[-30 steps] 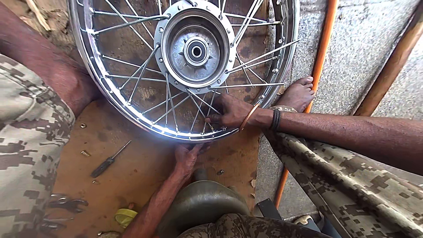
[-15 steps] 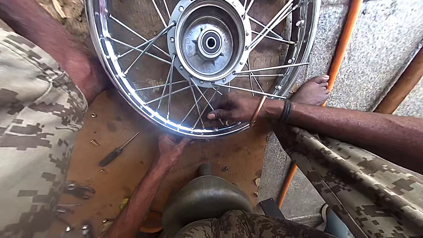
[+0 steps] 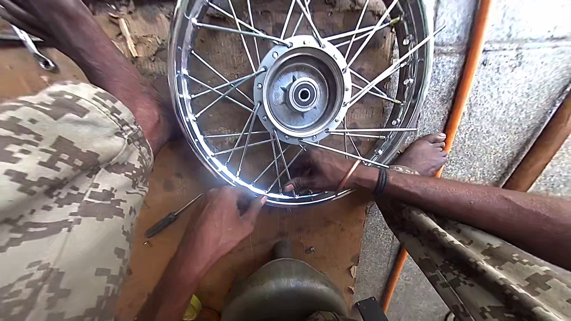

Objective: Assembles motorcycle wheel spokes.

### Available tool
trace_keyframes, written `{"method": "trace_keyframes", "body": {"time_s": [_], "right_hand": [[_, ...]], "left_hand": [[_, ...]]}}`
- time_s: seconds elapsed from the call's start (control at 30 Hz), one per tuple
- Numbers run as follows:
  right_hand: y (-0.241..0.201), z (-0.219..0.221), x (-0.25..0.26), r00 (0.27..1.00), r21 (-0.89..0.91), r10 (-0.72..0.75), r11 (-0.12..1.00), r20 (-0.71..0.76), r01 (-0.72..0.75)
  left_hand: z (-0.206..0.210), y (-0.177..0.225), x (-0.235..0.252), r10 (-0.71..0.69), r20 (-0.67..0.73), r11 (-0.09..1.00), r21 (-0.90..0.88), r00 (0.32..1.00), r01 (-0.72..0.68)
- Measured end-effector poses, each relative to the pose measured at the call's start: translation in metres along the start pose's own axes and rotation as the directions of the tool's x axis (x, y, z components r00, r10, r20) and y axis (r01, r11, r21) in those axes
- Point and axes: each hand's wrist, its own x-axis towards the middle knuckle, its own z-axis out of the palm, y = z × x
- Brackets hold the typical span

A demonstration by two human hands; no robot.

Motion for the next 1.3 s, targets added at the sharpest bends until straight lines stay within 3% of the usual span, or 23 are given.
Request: {"method": "trace_keyframes", "body": {"time_s": [0.03, 0.1, 0.17, 0.3, 0.53, 0.67, 0.73, 0.83, 0.9, 0.93, 0.97, 1.0, 1.03, 1.07, 1.1, 1.13, 1.2, 1.3], "right_hand": [[0.031, 0.008, 0.011, 0.997, 0.025, -0.08, 0.996, -0.01, 0.08], [0.045, 0.01, 0.021, 0.998, 0.013, -0.051, 0.999, 0.022, 0.05], [0.041, 0.011, 0.02, 1.0, -0.006, -0.008, 1.0, 0.015, 0.008], [0.036, 0.015, 0.019, 1.0, -0.016, 0.012, 1.0, 0.001, -0.012], [0.043, 0.027, 0.016, 0.997, -0.072, -0.03, 0.997, -0.068, 0.025], [0.053, 0.025, 0.009, 0.998, -0.158, 0.018, 0.987, -0.064, -0.028], [0.043, 0.023, -0.001, 0.999, -0.141, 0.027, 0.99, -0.027, -0.03], [0.01, 0.011, -0.022, 0.999, -0.173, 0.022, 0.985, 0.048, -0.013], [-0.013, -0.004, -0.042, 0.998, -0.229, -0.054, 0.971, 0.041, 0.062], [-0.022, -0.017, -0.054, 0.994, -0.225, -0.106, 0.97, -0.029, 0.097], [-0.026, -0.031, -0.066, 0.968, -0.185, -0.171, 0.973, -0.182, 0.137], [-0.025, -0.046, -0.077, 0.901, -0.129, -0.212, 0.976, -0.378, 0.176], [-0.017, -0.063, -0.083, 0.776, -0.115, -0.221, 0.975, -0.591, 0.19], [-0.002, -0.083, -0.085, 0.602, -0.161, -0.22, 0.975, -0.768, 0.151], [0.019, -0.105, -0.085, 0.44, -0.215, -0.217, 0.975, -0.871, 0.055], [0.044, -0.126, -0.085, 0.348, -0.24, -0.202, 0.968, -0.915, -0.07], [0.091, -0.154, -0.086, 0.329, -0.186, -0.118, 0.965, -0.937, -0.185], [0.124, -0.153, -0.084, 0.426, 0.021, 0.027, 1.0, -0.904, -0.019]], "left_hand": [[0.003, 0.008, 0.005, 0.061, -0.117, 0.996, -0.063, 0.991, -0.069], [0.012, 0.022, 0.023, 0.158, -0.292, 0.961, -0.174, 0.943, -0.215], [0.019, 0.034, 0.038, 0.194, -0.335, 0.926, -0.248, 0.922, -0.285], [0.02, 0.041, 0.05, 0.141, -0.313, 0.906, -0.341, 0.939, -0.25], [0.021, 0.044, 0.059, 0.105, -0.134, 0.948, -0.287, 0.985, -0.14], [0.039, 0.038, 0.063, 0.153, -0.2, 0.909, -0.355, 0.968, -0.217], [0.04, 0.037, 0.063, 0.164, -0.174, 0.907, -0.362, 0.971, -0.218], [0.024, 0.032, 0.06, 0.185, -0.094, 0.952, -0.23, 0.978, -0.203], [0.004, 0.027, 0.055, 0.187, -0.175, 0.956, -0.193, 0.967, -0.22], [-0.008, 0.025, 0.053, 0.184, -0.291, 0.95, -0.193, 0.939, -0.246], [-0.019, 0.023, 0.053, 0.193, -0.45, 0.934, -0.187, 0.872, -0.304], [-0.028, 0.022, 0.057, 0.209, -0.615, 0.913, -0.155, 0.76, -0.377], [-0.039, 0.021, 0.064, 0.227, -0.734, 0.9, -0.093, 0.64, -0.426], [-0.051, 0.022, 0.073, 0.245, -0.799, 0.903, -0.018, 0.549, -0.43], [-0.063, 0.023, 0.085, 0.263, -0.834, 0.916, 0.058, 0.486, -0.396], [-0.076, 0.026, 0.099, 0.28, -0.844, 0.932, 0.124, 0.458, -0.342], [-0.099, 0.03, 0.13, 0.242, -0.811, 0.967, 0.16, 0.533, -0.197], [-0.117, 0.038, 0.159, 0.098, -0.752, 0.993, 0.033, 0.652, -0.111]]}}
